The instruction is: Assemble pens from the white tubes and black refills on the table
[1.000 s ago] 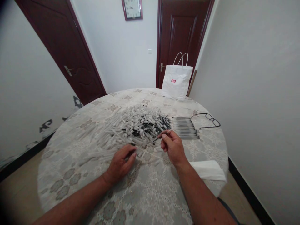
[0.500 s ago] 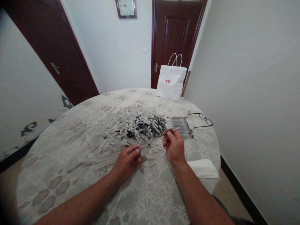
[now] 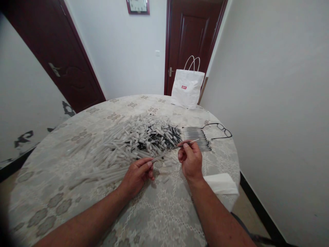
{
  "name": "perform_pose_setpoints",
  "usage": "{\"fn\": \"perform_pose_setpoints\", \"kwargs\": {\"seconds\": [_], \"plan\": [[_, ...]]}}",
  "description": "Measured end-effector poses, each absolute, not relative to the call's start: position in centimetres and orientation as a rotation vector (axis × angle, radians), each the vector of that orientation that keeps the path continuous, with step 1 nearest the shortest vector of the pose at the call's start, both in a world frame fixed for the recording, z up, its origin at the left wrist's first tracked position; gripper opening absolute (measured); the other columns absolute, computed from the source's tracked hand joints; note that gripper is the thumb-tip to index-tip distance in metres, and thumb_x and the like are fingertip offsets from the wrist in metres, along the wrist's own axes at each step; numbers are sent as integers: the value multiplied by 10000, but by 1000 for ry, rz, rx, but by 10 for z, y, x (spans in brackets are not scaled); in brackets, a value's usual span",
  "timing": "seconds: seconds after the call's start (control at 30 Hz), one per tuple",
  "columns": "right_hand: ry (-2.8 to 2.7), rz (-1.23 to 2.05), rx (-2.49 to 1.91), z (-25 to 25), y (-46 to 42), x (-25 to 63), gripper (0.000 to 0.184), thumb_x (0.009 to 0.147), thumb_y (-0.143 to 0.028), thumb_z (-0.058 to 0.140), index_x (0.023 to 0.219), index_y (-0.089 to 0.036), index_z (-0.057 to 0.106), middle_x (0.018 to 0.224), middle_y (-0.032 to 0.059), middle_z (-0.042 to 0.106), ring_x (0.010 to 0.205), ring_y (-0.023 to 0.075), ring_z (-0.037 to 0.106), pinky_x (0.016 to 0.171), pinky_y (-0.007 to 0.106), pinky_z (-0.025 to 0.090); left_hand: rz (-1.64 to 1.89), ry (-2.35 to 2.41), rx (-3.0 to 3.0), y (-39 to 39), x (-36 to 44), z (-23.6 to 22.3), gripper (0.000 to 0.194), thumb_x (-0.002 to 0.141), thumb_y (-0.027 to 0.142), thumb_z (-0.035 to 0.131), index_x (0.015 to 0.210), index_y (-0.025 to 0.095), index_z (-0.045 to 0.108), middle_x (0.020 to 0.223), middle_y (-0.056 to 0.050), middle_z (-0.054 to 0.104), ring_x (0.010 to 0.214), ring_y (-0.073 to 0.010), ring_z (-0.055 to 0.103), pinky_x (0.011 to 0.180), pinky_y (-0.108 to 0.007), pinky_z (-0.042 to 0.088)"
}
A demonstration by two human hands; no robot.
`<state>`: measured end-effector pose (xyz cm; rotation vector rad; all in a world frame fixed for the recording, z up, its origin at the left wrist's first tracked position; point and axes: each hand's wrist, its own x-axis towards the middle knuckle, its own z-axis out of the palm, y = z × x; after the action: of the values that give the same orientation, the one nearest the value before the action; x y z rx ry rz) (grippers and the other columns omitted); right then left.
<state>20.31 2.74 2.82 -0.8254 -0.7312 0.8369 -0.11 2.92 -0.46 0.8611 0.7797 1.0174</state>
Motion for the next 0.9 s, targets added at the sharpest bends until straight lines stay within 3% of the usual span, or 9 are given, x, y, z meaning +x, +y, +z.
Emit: {"fn": "perform_pose_setpoints", "kwargs": {"seconds": [0.7,0.9], "plan": [[-1032,719,-957,32,12,195,136,903,-340,640,967,-221,627,892,27,702,513,81,524,426,210,375,985,962,1185,38,-16,-4,305,833,339,694,1072,155,743,619,-16,663,562,-149,623,559,-239,467],[-1212,971,-1051,26,17,196,220,883,-378,677,982,-184,713,561,-27,605,449,96,485,425,207,374,1028,750,806,35,-12,4,339,742,287,802,1034,133,725,788,-47,709,595,-131,629,607,-301,571]]}}
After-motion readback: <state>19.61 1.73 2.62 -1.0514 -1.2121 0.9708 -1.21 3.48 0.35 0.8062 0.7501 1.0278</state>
